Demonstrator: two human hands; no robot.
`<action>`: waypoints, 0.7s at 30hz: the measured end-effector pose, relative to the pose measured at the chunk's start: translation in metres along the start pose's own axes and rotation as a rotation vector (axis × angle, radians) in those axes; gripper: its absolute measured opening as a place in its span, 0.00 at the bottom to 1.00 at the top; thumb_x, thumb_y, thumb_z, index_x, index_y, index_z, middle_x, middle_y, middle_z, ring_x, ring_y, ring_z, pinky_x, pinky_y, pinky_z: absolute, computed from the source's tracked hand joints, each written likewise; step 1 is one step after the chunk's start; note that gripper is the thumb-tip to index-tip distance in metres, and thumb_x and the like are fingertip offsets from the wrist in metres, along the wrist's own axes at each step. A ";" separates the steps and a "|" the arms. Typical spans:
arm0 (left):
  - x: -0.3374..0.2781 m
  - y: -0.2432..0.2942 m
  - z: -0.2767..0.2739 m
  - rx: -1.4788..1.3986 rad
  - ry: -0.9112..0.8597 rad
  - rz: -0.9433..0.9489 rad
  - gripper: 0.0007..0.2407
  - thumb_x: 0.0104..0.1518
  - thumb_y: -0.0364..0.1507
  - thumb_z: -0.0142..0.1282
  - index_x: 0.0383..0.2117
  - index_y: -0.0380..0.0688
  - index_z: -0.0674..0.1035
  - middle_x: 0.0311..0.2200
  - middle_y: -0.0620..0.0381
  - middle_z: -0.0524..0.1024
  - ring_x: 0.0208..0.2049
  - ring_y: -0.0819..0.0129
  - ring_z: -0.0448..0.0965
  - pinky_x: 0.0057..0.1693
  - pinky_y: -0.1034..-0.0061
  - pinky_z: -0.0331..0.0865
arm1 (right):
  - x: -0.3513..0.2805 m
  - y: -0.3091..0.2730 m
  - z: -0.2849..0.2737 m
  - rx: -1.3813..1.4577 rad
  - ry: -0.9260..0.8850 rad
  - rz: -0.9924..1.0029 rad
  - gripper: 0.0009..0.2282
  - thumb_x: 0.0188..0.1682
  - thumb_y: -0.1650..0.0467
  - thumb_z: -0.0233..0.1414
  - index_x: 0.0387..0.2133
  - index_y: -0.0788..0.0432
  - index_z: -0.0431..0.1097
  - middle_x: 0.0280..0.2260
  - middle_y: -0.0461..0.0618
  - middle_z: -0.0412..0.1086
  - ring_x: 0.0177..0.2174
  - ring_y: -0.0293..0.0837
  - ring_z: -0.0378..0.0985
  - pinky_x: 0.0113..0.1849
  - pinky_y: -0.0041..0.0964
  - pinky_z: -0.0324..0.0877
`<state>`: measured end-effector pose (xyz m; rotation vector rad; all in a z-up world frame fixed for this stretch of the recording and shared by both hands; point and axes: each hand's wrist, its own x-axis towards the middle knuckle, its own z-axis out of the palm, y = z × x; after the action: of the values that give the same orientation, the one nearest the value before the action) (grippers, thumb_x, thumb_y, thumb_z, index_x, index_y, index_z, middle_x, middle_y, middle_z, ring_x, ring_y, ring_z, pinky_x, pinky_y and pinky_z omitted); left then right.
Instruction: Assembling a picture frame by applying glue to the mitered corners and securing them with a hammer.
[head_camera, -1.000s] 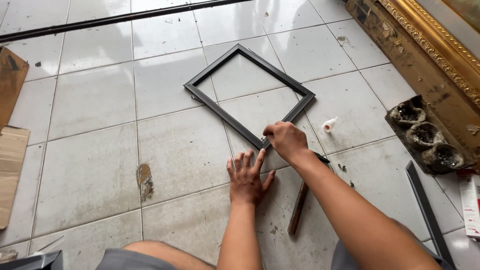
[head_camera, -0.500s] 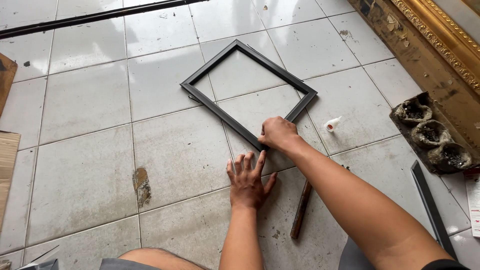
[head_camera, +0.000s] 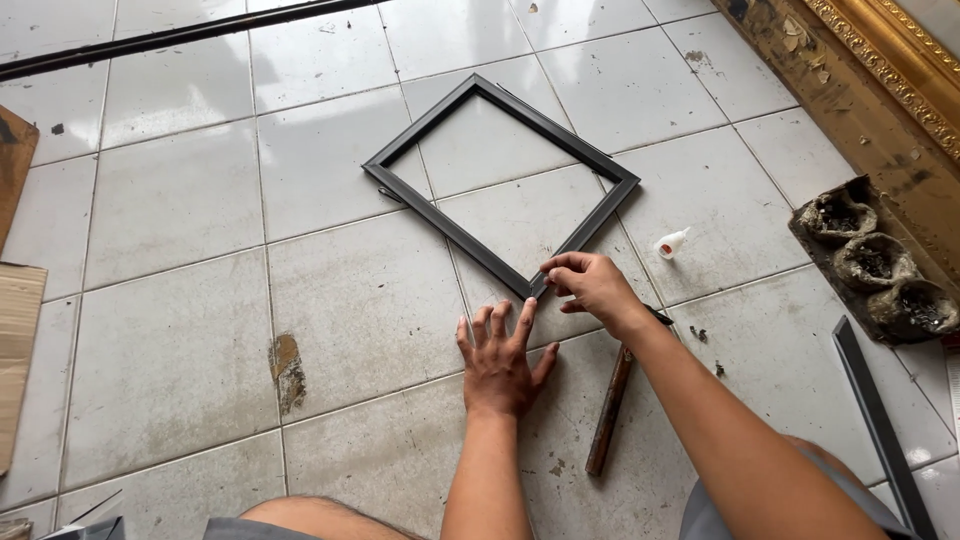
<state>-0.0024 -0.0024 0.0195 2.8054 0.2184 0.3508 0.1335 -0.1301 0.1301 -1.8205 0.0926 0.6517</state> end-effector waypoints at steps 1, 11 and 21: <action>-0.001 -0.001 0.001 0.001 -0.004 0.000 0.32 0.61 0.55 0.58 0.74 0.72 0.70 0.62 0.59 0.65 0.69 0.54 0.59 0.75 0.35 0.49 | -0.002 0.002 0.001 0.001 -0.001 0.004 0.13 0.53 0.70 0.56 0.49 0.60 0.82 0.40 0.51 0.80 0.37 0.38 0.78 0.36 0.31 0.84; -0.001 -0.004 0.009 0.032 0.036 0.016 0.33 0.58 0.55 0.60 0.73 0.72 0.70 0.61 0.59 0.66 0.69 0.54 0.61 0.74 0.34 0.50 | 0.036 0.044 0.013 -0.203 0.104 -0.273 0.08 0.54 0.74 0.61 0.43 0.56 0.86 0.40 0.57 0.79 0.33 0.50 0.85 0.24 0.35 0.87; -0.001 -0.004 0.009 0.040 0.070 0.026 0.33 0.57 0.56 0.61 0.72 0.71 0.71 0.61 0.59 0.66 0.69 0.53 0.61 0.74 0.34 0.51 | 0.048 0.072 0.014 -0.495 0.226 -0.809 0.09 0.53 0.72 0.64 0.43 0.44 0.86 0.34 0.46 0.84 0.35 0.48 0.89 0.34 0.43 0.84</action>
<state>-0.0014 -0.0018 0.0097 2.8401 0.2069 0.4557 0.1414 -0.1309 0.0426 -2.1668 -0.6784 -0.1257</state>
